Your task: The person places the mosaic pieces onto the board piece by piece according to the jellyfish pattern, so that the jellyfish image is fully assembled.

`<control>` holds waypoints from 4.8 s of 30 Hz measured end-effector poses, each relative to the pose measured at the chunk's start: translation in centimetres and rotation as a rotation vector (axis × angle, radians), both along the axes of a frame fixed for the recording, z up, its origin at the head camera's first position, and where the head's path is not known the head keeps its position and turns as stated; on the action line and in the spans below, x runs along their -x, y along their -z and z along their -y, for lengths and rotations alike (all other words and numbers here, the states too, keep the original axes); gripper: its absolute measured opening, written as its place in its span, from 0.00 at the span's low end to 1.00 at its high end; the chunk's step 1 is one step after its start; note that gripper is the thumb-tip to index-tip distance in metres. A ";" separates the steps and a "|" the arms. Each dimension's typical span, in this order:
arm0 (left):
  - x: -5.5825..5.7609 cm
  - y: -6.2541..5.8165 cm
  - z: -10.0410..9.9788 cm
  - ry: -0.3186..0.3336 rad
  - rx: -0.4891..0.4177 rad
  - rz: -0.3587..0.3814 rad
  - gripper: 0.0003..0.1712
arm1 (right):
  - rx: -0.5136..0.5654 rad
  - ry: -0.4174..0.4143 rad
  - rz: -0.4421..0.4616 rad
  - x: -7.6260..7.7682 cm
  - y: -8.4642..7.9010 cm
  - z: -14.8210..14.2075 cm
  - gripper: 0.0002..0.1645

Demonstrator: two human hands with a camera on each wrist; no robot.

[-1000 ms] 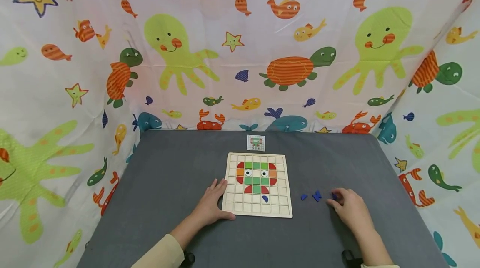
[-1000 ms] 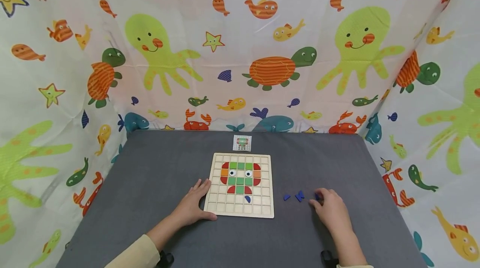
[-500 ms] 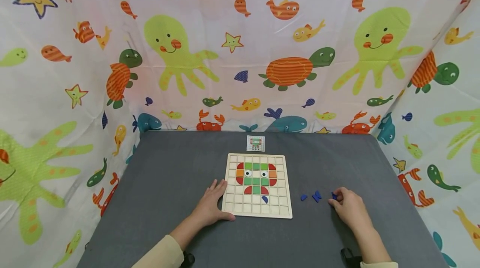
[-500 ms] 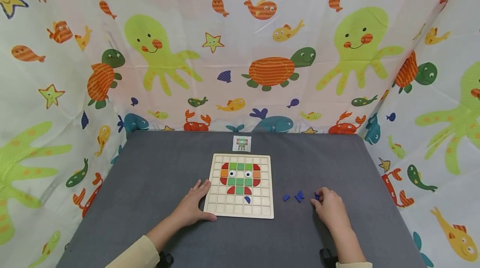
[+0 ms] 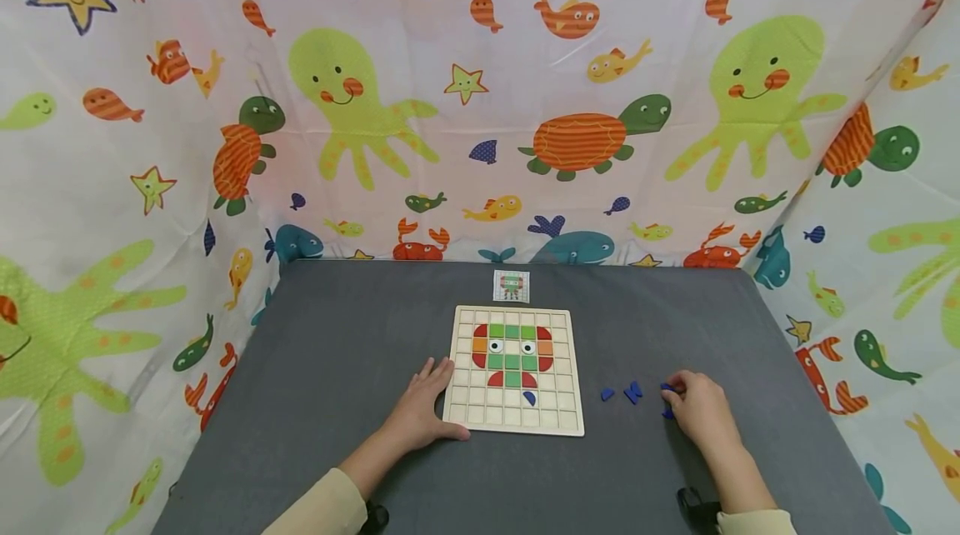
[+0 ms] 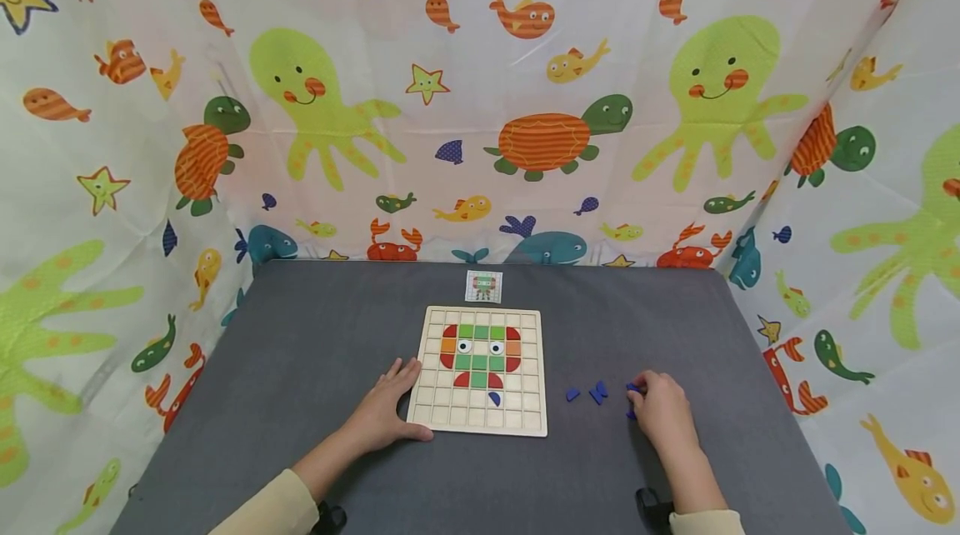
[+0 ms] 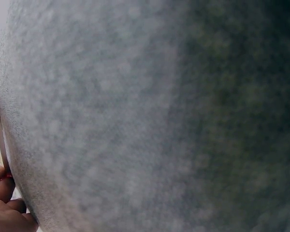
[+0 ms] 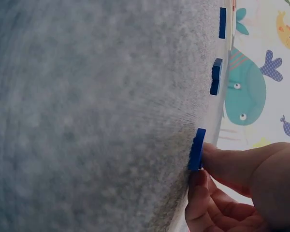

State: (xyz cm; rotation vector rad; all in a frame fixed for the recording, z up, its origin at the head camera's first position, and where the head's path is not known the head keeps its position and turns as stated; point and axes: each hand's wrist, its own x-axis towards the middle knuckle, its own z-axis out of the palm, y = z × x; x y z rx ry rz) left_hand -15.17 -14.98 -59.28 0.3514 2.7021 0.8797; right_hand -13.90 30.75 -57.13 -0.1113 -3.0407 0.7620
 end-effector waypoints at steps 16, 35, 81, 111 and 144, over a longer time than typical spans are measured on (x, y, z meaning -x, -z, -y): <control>-0.3 -0.5 -0.2 -0.012 -0.004 0.019 0.71 | 0.035 -0.128 0.106 0.3 -0.3 -1.7 0.15; 0.1 0.2 0.1 0.004 -0.002 0.008 0.72 | 0.030 -0.196 -0.058 0.3 -1.2 0.6 0.13; -0.1 0.0 0.1 0.007 0.003 -0.002 0.71 | 0.169 -0.584 -0.092 -0.4 -1.5 14.8 0.09; 0.0 0.2 0.1 0.007 -0.011 -0.011 0.71 | 0.091 -0.645 -0.063 -0.3 -0.1 16.4 0.10; -0.1 0.0 0.1 -0.004 -0.014 -0.008 0.71 | 0.105 -0.492 -0.118 -1.3 -1.2 13.4 0.11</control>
